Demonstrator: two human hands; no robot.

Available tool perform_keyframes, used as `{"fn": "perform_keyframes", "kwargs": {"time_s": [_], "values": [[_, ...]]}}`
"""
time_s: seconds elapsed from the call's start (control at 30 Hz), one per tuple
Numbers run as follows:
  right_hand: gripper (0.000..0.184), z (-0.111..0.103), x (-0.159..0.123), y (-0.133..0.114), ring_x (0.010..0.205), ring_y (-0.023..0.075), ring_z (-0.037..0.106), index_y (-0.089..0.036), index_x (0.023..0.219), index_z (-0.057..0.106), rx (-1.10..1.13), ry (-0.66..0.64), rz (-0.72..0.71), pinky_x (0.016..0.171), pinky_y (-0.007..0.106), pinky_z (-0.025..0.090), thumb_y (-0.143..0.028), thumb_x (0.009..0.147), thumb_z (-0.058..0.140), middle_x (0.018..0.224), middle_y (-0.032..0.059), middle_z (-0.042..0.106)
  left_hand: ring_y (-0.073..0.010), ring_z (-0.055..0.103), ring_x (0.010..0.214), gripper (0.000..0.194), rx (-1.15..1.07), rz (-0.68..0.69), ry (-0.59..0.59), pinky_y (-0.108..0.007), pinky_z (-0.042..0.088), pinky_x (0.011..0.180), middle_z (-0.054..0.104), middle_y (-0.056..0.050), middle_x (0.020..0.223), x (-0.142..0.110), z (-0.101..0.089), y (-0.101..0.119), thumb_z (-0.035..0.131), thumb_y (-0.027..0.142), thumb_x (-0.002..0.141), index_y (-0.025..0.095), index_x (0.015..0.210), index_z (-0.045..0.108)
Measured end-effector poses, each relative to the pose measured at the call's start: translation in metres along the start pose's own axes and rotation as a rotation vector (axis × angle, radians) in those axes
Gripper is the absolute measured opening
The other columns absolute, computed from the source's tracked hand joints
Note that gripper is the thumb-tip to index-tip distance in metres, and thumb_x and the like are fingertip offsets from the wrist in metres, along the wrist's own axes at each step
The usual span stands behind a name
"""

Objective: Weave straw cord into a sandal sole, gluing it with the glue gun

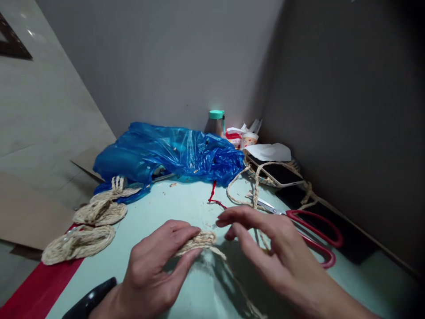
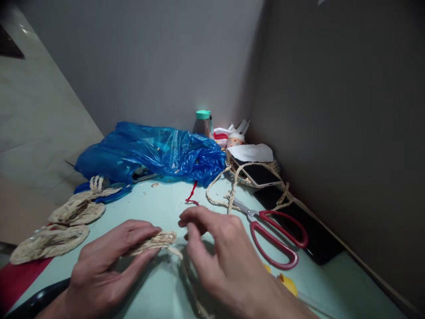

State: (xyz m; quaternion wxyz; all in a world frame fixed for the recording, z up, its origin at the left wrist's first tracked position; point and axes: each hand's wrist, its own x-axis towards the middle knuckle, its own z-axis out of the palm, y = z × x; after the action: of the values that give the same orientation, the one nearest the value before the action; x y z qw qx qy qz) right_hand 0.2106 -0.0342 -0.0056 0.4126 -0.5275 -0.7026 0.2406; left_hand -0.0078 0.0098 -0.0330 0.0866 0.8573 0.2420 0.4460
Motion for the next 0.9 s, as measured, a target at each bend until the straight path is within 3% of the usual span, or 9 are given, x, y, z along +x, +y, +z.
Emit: {"fn": "perform_keyframes", "kwargs": {"time_s": [0.07, 0.13, 0.37, 0.6, 0.77, 0.9], "values": [[0.024, -0.005, 0.006, 0.001, 0.064, 0.0105, 0.062, -0.021, 0.079, 0.066, 0.107, 0.040, 0.063, 0.060, 0.020, 0.045, -0.021, 0.093, 0.047, 0.071, -0.0035, 0.068, -0.0126, 0.071, 0.086, 0.027, 0.053, 0.038, 0.028, -0.016, 0.056, 0.080, 0.074, -0.007, 0.092, -0.001, -0.002, 0.002, 0.069, 0.001, 0.083, 0.010, 0.109, 0.068], [0.023, -0.009, 0.010, 0.003, 0.056, 0.0103, 0.055, -0.020, 0.068, 0.058, 0.215, 0.077, 0.102, 0.054, 0.020, 0.042, -0.023, 0.089, 0.048, 0.060, -0.0037, 0.060, -0.0136, 0.071, 0.088, 0.028, 0.117, 0.056, 0.037, -0.017, 0.057, 0.081, 0.074, -0.008, 0.094, -0.004, -0.004, 0.004, 0.069, 0.002, 0.083, 0.010, 0.110, 0.068], [0.023, -0.002, 0.010, 0.006, 0.057, 0.0105, 0.057, -0.018, 0.091, 0.067, 0.464, -0.064, 0.235, 0.055, 0.021, 0.044, -0.031, 0.099, 0.050, 0.072, 0.0002, 0.069, -0.0180, 0.072, 0.087, 0.035, 0.190, -0.010, 0.017, -0.025, 0.059, 0.076, 0.074, -0.006, 0.096, -0.012, -0.008, 0.010, 0.069, 0.003, 0.083, 0.017, 0.114, 0.066], [0.026, 0.002, 0.010, 0.005, 0.057, 0.0107, 0.059, -0.017, 0.093, 0.069, 0.477, -0.105, 0.204, 0.055, 0.023, 0.045, -0.035, 0.099, 0.052, 0.086, 0.0039, 0.074, -0.0170, 0.072, 0.086, 0.036, 0.195, -0.027, 0.013, -0.024, 0.059, 0.075, 0.075, -0.005, 0.095, -0.013, -0.006, 0.010, 0.069, 0.004, 0.083, 0.019, 0.115, 0.066], [0.025, 0.001, 0.009, 0.005, 0.059, 0.0109, 0.058, -0.018, 0.091, 0.068, 0.438, -0.132, 0.215, 0.057, 0.023, 0.043, -0.034, 0.099, 0.050, 0.084, 0.0021, 0.072, -0.0158, 0.072, 0.086, 0.036, 0.182, -0.063, -0.008, -0.023, 0.059, 0.076, 0.075, -0.004, 0.096, -0.014, -0.006, 0.012, 0.069, 0.005, 0.083, 0.021, 0.116, 0.065], [0.026, -0.003, 0.006, 0.002, 0.061, 0.0116, 0.047, -0.019, 0.069, 0.051, 0.233, -0.090, 0.110, 0.057, 0.024, 0.035, -0.022, 0.094, 0.044, 0.065, -0.0030, 0.053, -0.0149, 0.072, 0.086, 0.037, 0.139, -0.036, 0.012, -0.022, 0.059, 0.076, 0.075, -0.004, 0.095, -0.014, -0.004, 0.014, 0.070, 0.003, 0.082, 0.020, 0.115, 0.065]]}}
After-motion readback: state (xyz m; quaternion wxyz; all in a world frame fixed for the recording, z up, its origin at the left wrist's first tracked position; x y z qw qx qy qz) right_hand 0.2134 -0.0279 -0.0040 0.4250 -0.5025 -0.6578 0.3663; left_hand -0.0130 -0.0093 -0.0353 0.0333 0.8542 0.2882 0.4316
